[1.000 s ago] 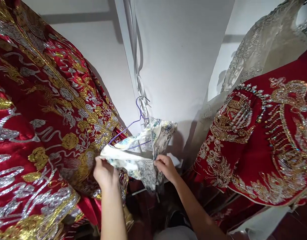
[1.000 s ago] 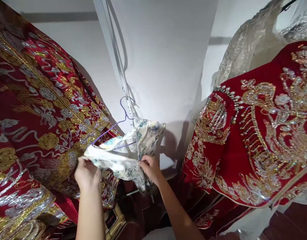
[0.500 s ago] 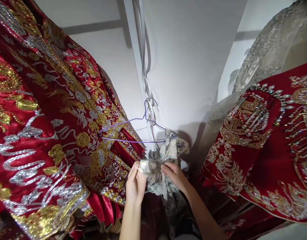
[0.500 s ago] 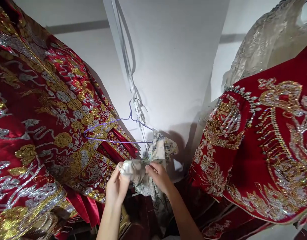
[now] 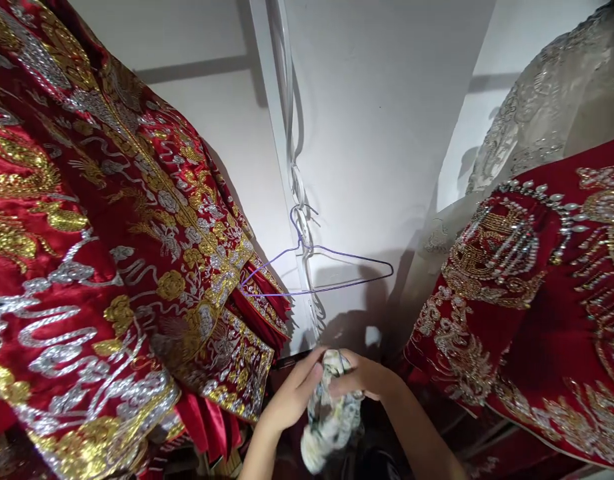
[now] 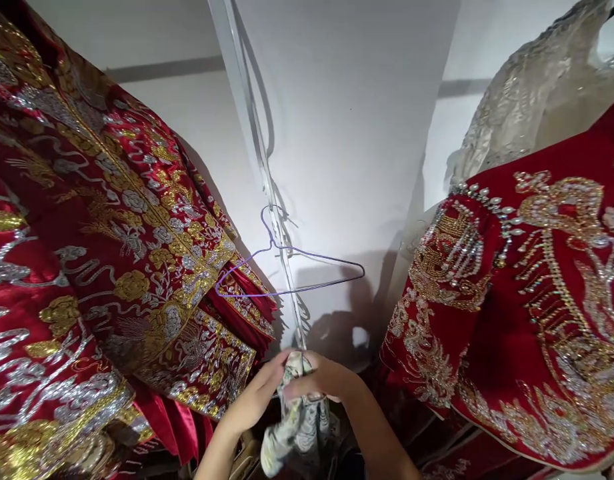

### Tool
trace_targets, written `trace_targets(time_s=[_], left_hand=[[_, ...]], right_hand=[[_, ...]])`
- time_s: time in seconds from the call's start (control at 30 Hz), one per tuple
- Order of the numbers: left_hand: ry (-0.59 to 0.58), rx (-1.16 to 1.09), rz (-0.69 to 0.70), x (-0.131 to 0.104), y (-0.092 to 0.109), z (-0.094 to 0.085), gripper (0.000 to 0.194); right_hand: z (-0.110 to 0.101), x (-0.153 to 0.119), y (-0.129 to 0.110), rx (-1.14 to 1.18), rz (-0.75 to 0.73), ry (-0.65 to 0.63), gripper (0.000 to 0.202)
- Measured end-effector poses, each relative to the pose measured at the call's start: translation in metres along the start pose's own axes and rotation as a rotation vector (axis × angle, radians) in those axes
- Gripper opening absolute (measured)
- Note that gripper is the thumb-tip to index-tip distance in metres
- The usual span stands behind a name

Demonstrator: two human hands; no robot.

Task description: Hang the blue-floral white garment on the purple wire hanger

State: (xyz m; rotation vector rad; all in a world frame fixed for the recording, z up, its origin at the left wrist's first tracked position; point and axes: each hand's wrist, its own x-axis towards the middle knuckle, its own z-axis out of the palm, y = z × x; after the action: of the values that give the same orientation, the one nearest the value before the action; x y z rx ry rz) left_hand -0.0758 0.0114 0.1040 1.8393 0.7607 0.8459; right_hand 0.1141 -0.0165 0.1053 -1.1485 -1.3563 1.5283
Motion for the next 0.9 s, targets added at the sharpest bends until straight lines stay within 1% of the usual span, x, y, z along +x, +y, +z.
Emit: trace_targets(time_s=[0.07,0.1,0.13,0.17,0.23,0.27,0.3,0.33,0.37,0.4,0.43,0.47,0.5,0.57,0.63,0.7,0.73,0.77,0.8,0.83,0.9], left_hand=[[-0.061,0.072,-0.080,-0.015,-0.016,-0.005,0.039],[-0.068,0.137,-0.135,-0.022,-0.023,-0.008,0.043],[-0.067,0.210,-0.196,-0.029,-0.028,-0.012,0.045],[-0.050,0.277,-0.253,-0.035,-0.033,-0.018,0.047],[0.034,0.332,-0.307,-0.045,-0.038,-0.032,0.043],[0.099,0.313,-0.294,-0.049,-0.040,-0.039,0.038],[0.172,0.282,-0.263,-0.052,-0.040,-0.047,0.032],[0.240,0.254,-0.231,-0.055,-0.040,-0.054,0.028],[0.283,0.243,-0.214,-0.057,-0.039,-0.060,0.026],[0.291,0.252,-0.222,-0.059,-0.038,-0.066,0.026],[0.272,0.279,-0.252,-0.061,-0.037,-0.070,0.027],[0.233,0.317,-0.295,-0.062,-0.036,-0.073,0.029],[0.194,0.357,-0.335,-0.063,-0.035,-0.076,0.031],[0.175,0.426,-0.372,-0.062,-0.033,-0.081,0.033],[0.214,0.449,-0.356,-0.056,-0.031,-0.086,0.031],[0.257,0.419,-0.325,-0.046,-0.028,-0.091,0.024],[0.273,0.394,-0.317,-0.039,-0.027,-0.093,0.021],[0.292,0.375,-0.311,-0.032,-0.024,-0.095,0.022],[0.321,0.376,-0.307,-0.025,-0.022,-0.097,0.027],[0.347,0.408,-0.298,-0.018,-0.020,-0.098,0.033],[0.363,0.560,-0.266,-0.005,-0.014,-0.099,0.041]], right_hand=[[-0.004,-0.002,-0.020,-0.102,0.015,-0.167,0.016],[-0.005,-0.001,-0.029,-0.188,-0.015,-0.218,0.016],[-0.007,0.001,-0.038,-0.301,-0.084,-0.200,0.021],[-0.007,0.004,-0.045,-0.409,-0.170,-0.134,0.025],[-0.007,0.015,-0.054,-0.551,-0.340,0.079,0.024],[-0.005,0.021,-0.055,-0.574,-0.396,0.189,0.017],[-0.004,0.028,-0.055,-0.572,-0.421,0.283,0.007],[-0.003,0.036,-0.054,-0.563,-0.416,0.353,0.009],[-0.003,0.044,-0.052,-0.559,-0.390,0.403,0.023],[-0.004,0.051,-0.049,-0.566,-0.349,0.438,0.035],[-0.006,0.058,-0.046,-0.586,-0.305,0.465,0.043],[-0.009,0.065,-0.043,-0.614,-0.268,0.482,0.046],[-0.013,0.071,-0.040,-0.641,-0.243,0.488,0.044],[-0.022,0.079,-0.034,-0.677,-0.224,0.498,0.034],[-0.032,0.081,-0.031,-0.698,-0.240,0.555,0.026],[-0.042,0.077,-0.032,-0.730,-0.268,0.630,0.020],[-0.046,0.073,-0.034,-0.746,-0.277,0.660,0.020],[-0.051,0.068,-0.037,-0.760,-0.281,0.681,0.022],[-0.055,0.063,-0.040,-0.768,-0.281,0.698,0.027],[-0.060,0.058,-0.044,-0.769,-0.281,0.715,0.033],[-0.068,0.050,-0.053,-0.760,-0.285,0.763,0.040]])
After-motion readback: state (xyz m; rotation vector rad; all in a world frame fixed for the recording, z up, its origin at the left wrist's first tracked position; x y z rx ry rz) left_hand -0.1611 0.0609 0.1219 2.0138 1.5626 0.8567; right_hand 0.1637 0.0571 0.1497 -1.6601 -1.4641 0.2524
